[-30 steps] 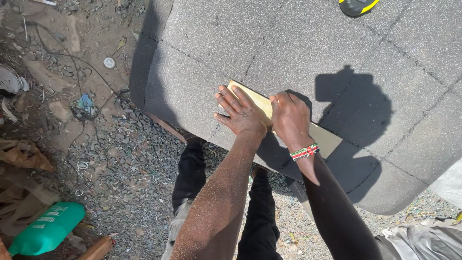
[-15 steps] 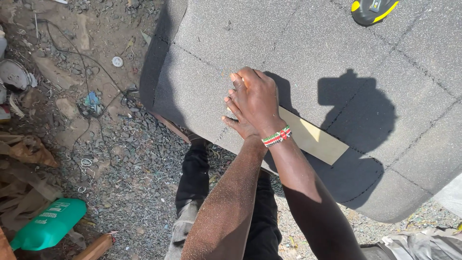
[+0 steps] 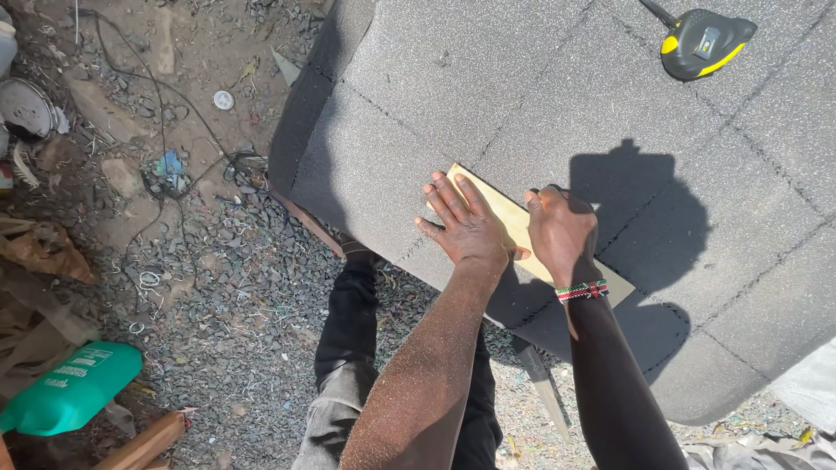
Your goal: Measuring and marking a grid pattern on a large piece of foam using a tape measure and a wooden straight edge
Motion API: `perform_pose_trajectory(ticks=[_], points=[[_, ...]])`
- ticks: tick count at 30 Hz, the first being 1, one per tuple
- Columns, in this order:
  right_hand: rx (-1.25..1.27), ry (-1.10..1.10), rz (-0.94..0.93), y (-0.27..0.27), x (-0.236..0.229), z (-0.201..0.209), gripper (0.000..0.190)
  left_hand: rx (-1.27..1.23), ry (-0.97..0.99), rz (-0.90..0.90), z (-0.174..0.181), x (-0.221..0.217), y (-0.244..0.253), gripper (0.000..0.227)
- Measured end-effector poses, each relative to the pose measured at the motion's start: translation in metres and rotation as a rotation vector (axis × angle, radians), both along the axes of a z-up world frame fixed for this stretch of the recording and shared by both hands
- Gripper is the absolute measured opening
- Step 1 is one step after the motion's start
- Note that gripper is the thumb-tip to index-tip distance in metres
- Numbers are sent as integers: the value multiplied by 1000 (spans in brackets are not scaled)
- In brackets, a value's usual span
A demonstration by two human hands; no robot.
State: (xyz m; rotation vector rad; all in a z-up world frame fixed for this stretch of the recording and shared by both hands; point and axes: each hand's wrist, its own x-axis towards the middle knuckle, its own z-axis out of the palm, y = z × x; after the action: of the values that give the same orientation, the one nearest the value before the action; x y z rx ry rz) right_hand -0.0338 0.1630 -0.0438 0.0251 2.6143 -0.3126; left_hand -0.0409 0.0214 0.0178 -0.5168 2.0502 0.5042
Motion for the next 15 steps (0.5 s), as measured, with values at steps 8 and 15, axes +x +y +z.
perform_pose_trajectory(ticks=[8,15], points=[[-586,370,142,-114,-78,-15,35,-129,35,-53,-81,27,12,89],[-976,370,60,-155,-96,22,16,-114,28,-49,-91,32,14,79]])
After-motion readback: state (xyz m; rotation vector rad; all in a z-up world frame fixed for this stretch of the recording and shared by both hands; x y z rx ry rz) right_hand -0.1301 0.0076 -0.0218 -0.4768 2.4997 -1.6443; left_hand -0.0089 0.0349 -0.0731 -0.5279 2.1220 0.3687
